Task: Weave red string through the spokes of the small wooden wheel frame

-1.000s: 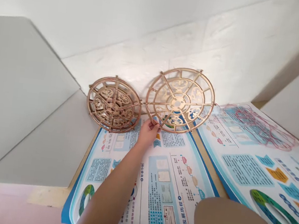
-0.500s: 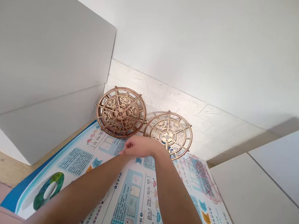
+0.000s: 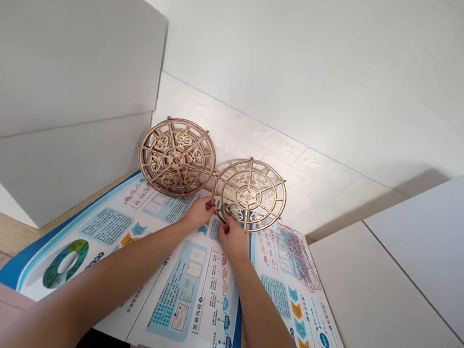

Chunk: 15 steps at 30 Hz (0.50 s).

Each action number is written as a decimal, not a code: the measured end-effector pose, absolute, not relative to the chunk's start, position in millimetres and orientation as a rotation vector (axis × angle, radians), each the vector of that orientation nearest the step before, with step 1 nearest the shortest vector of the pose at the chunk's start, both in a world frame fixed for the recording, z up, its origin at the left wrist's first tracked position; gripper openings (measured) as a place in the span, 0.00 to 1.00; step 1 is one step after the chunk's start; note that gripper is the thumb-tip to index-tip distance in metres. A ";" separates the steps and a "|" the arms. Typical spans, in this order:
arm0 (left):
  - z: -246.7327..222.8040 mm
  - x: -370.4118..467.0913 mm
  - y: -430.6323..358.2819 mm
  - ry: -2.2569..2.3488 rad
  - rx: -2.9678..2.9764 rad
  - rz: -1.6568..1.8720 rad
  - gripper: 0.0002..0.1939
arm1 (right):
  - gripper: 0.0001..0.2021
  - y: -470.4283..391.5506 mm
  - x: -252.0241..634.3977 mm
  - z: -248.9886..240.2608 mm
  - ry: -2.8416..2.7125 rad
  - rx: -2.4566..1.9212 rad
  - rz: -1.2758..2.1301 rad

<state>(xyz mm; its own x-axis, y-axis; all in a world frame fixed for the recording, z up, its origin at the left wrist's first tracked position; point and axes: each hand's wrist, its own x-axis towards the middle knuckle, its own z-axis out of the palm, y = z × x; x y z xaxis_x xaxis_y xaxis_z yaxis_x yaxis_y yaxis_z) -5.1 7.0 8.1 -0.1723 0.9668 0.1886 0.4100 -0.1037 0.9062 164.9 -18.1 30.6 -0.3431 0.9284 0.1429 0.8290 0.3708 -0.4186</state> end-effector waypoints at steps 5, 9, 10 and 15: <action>15.4 8.9 -4.0 1.763 1.654 1.234 0.08 | 0.16 -16.3 168.3 38.1 -2.288 -1.634 0.342; 15.5 18.1 -10.6 1.766 1.935 1.112 0.12 | 0.15 -11.9 179.0 37.2 -2.235 -1.659 0.354; 17.8 19.8 -11.5 1.771 2.032 1.049 0.12 | 0.15 -11.0 181.7 37.0 -2.227 -1.658 0.362; 50.4 33.9 -32.7 1.912 2.231 0.835 0.07 | 0.15 -9.5 191.8 36.8 -2.224 -1.630 0.408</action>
<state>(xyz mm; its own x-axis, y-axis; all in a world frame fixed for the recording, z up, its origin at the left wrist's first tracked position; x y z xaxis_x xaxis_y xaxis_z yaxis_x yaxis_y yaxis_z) 33.9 -32.7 50.4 0.0685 0.9364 0.3443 0.8888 -0.2140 0.4053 191.8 -9.5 36.8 -0.2748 0.9551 0.1111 0.8536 0.2955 -0.4291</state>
